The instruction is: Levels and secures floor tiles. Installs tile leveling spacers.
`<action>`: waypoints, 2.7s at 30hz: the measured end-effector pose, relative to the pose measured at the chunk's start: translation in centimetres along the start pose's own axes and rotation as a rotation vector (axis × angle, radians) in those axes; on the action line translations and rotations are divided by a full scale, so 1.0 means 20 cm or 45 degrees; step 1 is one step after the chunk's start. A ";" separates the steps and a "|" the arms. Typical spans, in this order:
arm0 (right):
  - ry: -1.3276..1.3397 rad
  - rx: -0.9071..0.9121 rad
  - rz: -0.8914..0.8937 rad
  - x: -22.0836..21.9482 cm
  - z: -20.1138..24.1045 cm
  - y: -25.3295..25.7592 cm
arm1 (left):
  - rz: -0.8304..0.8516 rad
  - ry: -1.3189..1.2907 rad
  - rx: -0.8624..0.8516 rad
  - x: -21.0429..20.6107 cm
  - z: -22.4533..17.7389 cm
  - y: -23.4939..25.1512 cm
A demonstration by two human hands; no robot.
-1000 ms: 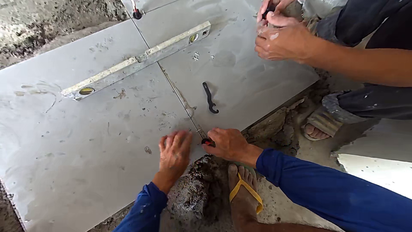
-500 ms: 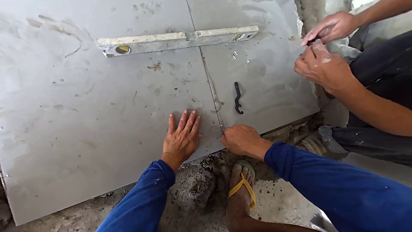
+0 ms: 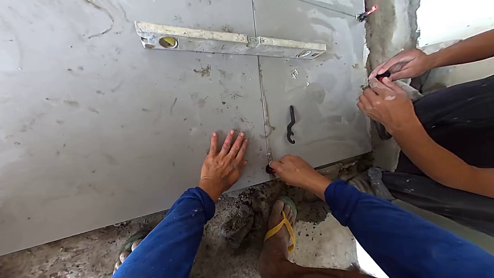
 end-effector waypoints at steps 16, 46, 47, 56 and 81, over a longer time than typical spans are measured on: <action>-0.840 0.771 -0.460 -0.04 0.23 -0.13 | 0.007 0.009 -0.008 0.00 0.01 -0.01; 0.070 0.358 -0.161 0.01 -0.02 -0.16 | -0.025 -0.337 -0.346 -0.03 -0.42 0.08; 0.038 0.369 -0.146 0.01 -0.02 -0.16 | -0.007 -0.337 -0.336 -0.03 -0.42 0.08; -0.280 0.539 -0.136 0.02 0.06 -0.16 | -0.009 -0.287 -0.285 -0.04 -0.44 0.09; -0.807 0.963 -0.418 0.02 0.20 -0.27 | 0.007 -0.353 -0.269 -0.05 -0.43 0.10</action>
Point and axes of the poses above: each hand's wrist, its own y-axis towards the middle knuckle, its own x-axis out of the back of the hand, z = x × y, the point moved 10 cm from there along y, towards the middle knuckle, and after that the axes turned 8 degrees about x, right-handed, at the moved point
